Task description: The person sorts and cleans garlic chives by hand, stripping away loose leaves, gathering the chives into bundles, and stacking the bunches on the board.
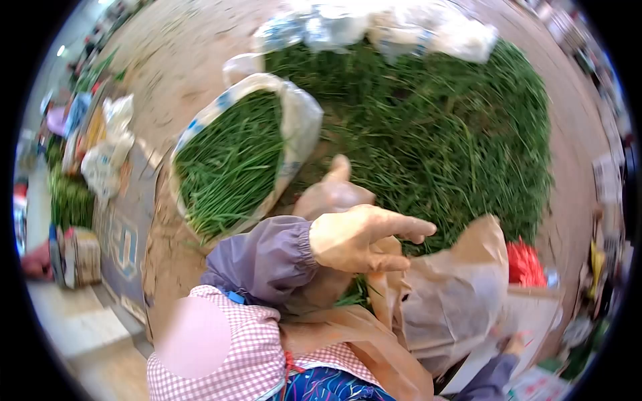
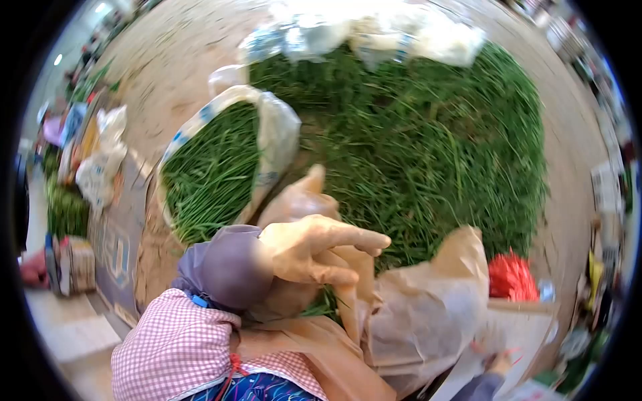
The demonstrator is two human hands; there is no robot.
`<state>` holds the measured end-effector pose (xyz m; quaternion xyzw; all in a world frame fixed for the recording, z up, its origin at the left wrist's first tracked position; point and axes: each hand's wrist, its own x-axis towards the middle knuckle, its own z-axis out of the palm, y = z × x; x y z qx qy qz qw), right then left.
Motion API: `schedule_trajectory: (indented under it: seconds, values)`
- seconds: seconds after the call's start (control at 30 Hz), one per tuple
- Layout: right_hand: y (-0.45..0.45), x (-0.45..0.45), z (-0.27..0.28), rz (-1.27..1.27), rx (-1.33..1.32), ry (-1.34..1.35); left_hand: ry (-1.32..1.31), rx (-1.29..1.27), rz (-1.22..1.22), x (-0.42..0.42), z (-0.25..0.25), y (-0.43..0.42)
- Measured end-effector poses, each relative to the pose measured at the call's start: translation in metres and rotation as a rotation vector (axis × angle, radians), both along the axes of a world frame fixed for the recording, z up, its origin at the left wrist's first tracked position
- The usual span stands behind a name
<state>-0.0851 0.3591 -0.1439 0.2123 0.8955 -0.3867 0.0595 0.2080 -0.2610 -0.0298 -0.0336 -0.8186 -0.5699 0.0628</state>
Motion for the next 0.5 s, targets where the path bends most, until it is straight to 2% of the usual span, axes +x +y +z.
schedule_trajectory:
  seconds: [0.03,0.1,0.13,0.17,0.2,0.23,0.27,0.3,0.33,0.37,0.43,0.47,0.5]
  values:
    - [-0.009,0.000,0.013,0.091,0.258,-0.057,0.004,0.068,0.093,0.014,-0.005,-0.009]
    - [-0.060,-0.012,0.059,0.311,0.940,-0.149,0.031,0.211,0.280,0.041,-0.013,-0.028]
    - [-0.088,-0.022,0.078,0.411,1.149,-0.131,0.072,0.409,0.416,0.054,-0.032,-0.032]
    - [-0.117,-0.037,0.092,0.525,1.236,-0.065,0.117,0.613,0.551,0.067,-0.044,-0.038]
    - [-0.148,-0.052,0.098,0.661,1.197,0.022,0.063,0.669,0.680,0.082,-0.047,-0.043]
    - [-0.176,-0.081,0.090,0.844,1.000,0.155,0.022,0.831,0.787,0.098,-0.059,-0.049]
    - [-0.209,-0.105,0.085,1.034,0.797,0.249,0.007,0.773,0.877,0.117,-0.084,-0.054]
    - [-0.281,-0.083,0.098,1.100,0.479,0.192,-0.005,0.718,0.962,0.133,-0.115,-0.058]
    - [-0.377,-0.036,0.115,1.145,0.163,0.121,-0.034,0.781,1.090,0.150,-0.135,-0.055]
    - [-0.446,-0.001,0.115,1.282,-0.010,0.137,-0.067,0.841,1.215,0.171,-0.154,-0.050]
    - [-0.573,0.072,0.122,1.617,0.037,0.184,-0.086,1.010,1.411,0.215,-0.195,-0.032]
    - [-0.628,0.122,0.118,1.744,-0.019,0.180,-0.054,1.071,1.568,0.237,-0.206,-0.021]
    - [-0.673,0.166,0.113,1.930,-0.019,0.208,-0.160,1.078,1.728,0.253,-0.197,-0.014]
